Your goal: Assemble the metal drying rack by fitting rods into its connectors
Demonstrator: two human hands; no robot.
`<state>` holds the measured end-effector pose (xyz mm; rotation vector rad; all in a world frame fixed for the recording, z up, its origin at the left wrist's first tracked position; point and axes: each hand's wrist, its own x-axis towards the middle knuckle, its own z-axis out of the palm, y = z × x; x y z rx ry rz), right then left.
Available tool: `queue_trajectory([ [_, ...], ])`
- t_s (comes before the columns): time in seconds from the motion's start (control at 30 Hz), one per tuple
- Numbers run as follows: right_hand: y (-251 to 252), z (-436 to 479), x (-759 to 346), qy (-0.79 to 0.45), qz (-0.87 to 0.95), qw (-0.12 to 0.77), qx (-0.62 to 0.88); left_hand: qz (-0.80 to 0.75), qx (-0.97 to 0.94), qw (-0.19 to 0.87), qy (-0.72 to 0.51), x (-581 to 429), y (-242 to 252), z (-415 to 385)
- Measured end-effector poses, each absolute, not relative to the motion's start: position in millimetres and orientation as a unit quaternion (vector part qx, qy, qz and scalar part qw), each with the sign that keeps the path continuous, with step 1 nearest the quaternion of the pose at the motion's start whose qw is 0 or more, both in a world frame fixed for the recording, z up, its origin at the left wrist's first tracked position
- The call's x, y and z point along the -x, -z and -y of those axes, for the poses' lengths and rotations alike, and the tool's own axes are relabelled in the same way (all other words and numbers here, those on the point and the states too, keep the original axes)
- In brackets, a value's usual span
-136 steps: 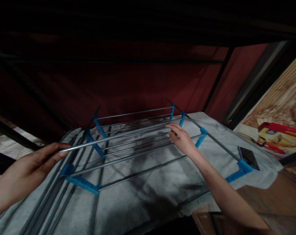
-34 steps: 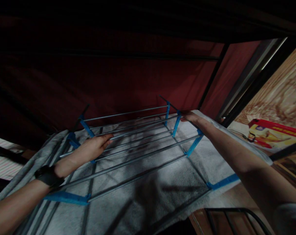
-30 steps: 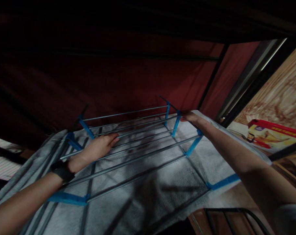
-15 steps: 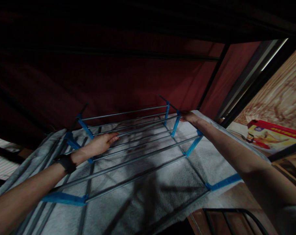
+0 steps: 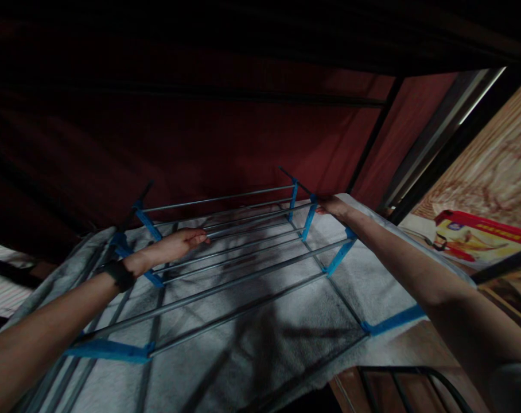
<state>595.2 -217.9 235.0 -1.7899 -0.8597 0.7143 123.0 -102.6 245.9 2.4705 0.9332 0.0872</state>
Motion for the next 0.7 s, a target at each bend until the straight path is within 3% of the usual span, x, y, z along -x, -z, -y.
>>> queue_trajectory([
  [0.33, -240, 219, -591, -0.296, 0.333, 0.49, 0.75, -0.391, -0.92, -0.014, -0.028, -121, -239, 103],
  [0.7, -236, 218, -595, -0.289, 0.34, 0.481, 0.755, -0.361, -0.928, 0.08, -0.048, -120, -234, 87],
])
